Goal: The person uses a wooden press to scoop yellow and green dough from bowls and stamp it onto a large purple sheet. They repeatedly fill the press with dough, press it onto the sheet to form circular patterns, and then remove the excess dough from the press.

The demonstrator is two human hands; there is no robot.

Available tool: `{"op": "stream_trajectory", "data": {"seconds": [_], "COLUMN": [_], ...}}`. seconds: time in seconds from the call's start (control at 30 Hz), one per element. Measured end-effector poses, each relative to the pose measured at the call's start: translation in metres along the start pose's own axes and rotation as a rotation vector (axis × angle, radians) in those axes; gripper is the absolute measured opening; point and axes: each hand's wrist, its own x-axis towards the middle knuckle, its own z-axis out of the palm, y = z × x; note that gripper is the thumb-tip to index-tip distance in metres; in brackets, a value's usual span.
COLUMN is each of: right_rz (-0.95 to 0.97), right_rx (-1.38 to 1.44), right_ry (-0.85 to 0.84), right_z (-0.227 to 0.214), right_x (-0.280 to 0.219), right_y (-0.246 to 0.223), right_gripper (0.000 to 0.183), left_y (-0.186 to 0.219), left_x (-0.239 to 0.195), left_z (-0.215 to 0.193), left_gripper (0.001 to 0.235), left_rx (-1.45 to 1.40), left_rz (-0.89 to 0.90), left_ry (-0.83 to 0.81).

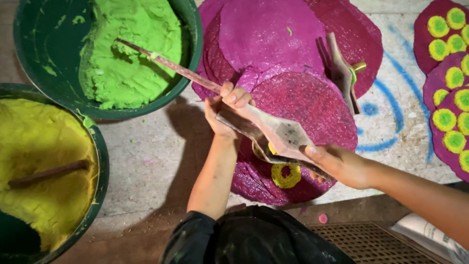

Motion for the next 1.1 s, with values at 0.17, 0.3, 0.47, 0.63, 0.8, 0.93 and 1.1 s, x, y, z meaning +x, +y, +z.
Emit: {"op": "stream_trajectory", "data": {"seconds": [0.17, 0.3, 0.47, 0.63, 0.8, 0.93, 1.1], "right_rz": [0.159, 0.075, -0.035, -0.18, 0.021, 0.043, -0.204], "right_rx": [-0.006, -0.032, -0.044, 0.072, 0.223, 0.12, 0.333], "right_ry": [0.055, 0.208, 0.309, 0.263, 0.148, 0.154, 0.361], "right_z": [-0.007, -0.009, 0.002, 0.022, 0.028, 0.008, -0.005], "right_x": [-0.01, -0.012, 0.003, 0.023, 0.014, -0.001, -0.042], "right_y": [0.006, 0.008, 0.009, 0.013, 0.038, 0.088, 0.138], "right_gripper": [0.08, 0.073, 0.072, 0.071, 0.069, 0.07, 0.067], "left_y": [-0.028, -0.038, -0.017, 0.005, -0.012, -0.037, -0.023], "left_x": [0.003, 0.02, 0.047, 0.04, 0.011, 0.004, -0.008], "left_z": [-0.023, -0.027, -0.014, 0.004, 0.009, 0.018, 0.041], "left_gripper": [0.03, 0.034, 0.038, 0.041, 0.032, 0.039, 0.075], "left_rx": [-0.037, -0.033, 0.019, 0.118, 0.08, 0.224, 1.428], "left_rz": [-0.026, -0.024, -0.054, -0.072, -0.049, -0.208, -0.614], "left_ry": [-0.039, -0.038, -0.155, -0.113, 0.11, 0.186, 0.236]}}
